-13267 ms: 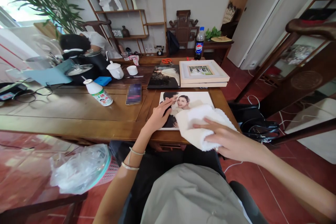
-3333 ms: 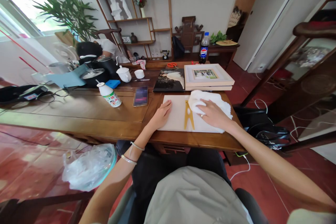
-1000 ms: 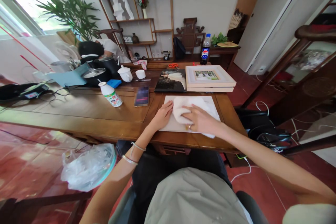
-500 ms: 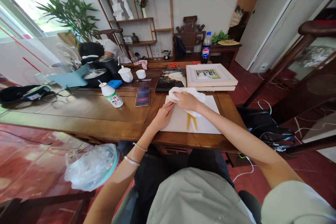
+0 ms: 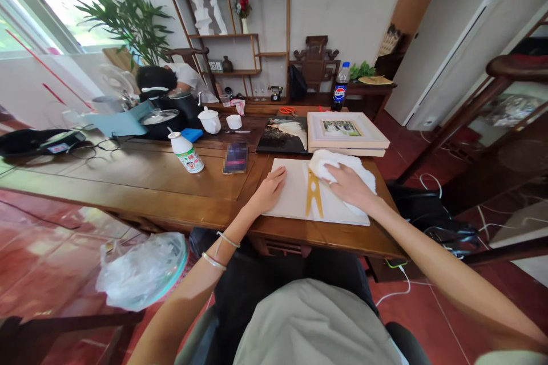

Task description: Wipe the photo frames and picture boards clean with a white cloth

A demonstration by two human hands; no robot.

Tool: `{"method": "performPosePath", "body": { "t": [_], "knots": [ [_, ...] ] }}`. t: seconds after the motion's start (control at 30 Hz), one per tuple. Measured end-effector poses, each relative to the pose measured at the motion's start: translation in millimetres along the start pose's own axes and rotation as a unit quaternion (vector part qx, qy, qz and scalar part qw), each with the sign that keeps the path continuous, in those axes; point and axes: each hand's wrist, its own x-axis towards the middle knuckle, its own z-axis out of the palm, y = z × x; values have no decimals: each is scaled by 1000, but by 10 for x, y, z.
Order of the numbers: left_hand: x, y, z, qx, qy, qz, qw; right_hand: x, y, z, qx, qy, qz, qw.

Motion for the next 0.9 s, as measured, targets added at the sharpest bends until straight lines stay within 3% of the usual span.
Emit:
{"method": "performPosePath", "body": {
  "t": [0.23,0.43,0.53,0.63,0.77,0.9],
  "knots": [
    [-43,117,-72,-77,42,-38,995,213,-632,194,-29,-38,-170,984],
    [-45,110,-64,-93,59,-24,994,-317,-785,-55,63,-92,-280,954],
    [-29,94,-45,-70,33,-16,997,-617,-731,-287,106,-107,-258,954],
    [-15,68,-31,-33,9,0,999,-748,-558,-390,98,-106,-182,973],
    [-11,46,-31,-19,6,8,1000,-614,-81,-204,29,-70,-67,995],
    [-15,61,-44,-19,3,6,1000,-366,380,40,-3,-27,-20,999]
  ]
}}
